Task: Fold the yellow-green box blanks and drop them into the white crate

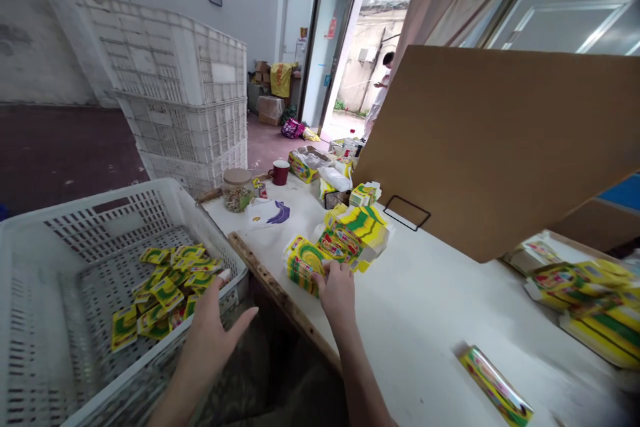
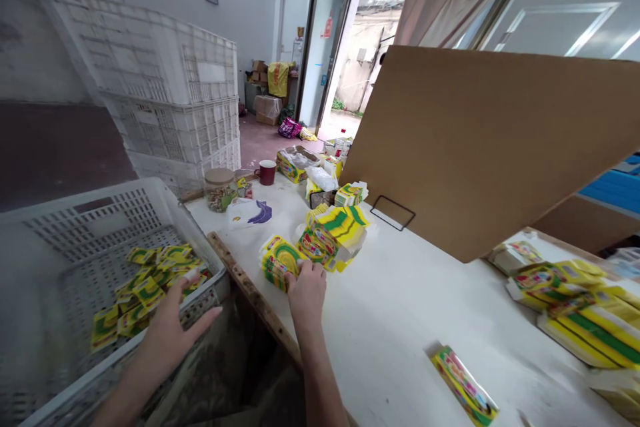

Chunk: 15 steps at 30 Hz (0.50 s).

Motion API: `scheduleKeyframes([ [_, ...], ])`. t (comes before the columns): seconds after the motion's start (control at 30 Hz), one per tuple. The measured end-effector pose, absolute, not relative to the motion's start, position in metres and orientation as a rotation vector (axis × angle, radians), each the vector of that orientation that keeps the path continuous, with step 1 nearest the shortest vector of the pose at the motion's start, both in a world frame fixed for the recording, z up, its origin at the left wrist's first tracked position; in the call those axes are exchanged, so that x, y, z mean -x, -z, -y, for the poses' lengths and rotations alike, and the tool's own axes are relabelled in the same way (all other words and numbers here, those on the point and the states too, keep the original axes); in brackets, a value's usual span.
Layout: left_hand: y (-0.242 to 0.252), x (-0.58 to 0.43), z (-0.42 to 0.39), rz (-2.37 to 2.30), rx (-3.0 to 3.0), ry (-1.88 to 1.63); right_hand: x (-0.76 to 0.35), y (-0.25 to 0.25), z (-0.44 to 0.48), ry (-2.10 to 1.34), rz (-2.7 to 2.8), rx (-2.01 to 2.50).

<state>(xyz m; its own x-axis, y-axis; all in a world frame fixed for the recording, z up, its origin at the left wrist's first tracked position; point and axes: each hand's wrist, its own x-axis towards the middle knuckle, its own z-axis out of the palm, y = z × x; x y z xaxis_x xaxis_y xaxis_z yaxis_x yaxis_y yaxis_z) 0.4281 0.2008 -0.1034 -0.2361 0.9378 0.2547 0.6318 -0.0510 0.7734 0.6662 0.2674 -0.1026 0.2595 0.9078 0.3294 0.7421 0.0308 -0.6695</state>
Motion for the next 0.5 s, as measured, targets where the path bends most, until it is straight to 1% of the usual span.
scheduleKeyframes([
  [0.17, 0.123, -0.451, -0.193, -1.471, -1.407, -1.176, -0.659, 0.095, -0.26, -0.335, 1.512, 1.698],
  [0.27, 0.123, -0.466, -0.192, -1.172, -1.197, -1.29, -0.65, 0.083, -0.24, -0.46, 1.494, 1.62],
  [0.3, 0.121, -0.471, -0.192, -1.074, -1.128, -1.361, -0.644, 0.079, -0.231, -0.567, 1.507, 1.553],
  [0.37, 0.113, -0.481, -0.19, -0.939, -1.007, -1.461, -0.631, 0.075, -0.209, -0.905, 1.542, 1.332],
  [0.43, 0.102, -0.488, -0.188, -0.937, -0.902, -1.492, -0.615, 0.074, -0.188, -1.299, 1.5, 1.053],
  [0.5, 0.092, -0.491, -0.189, -0.997, -0.832, -1.534, -0.601, 0.077, -0.173, -1.541, 1.337, 0.83],
])
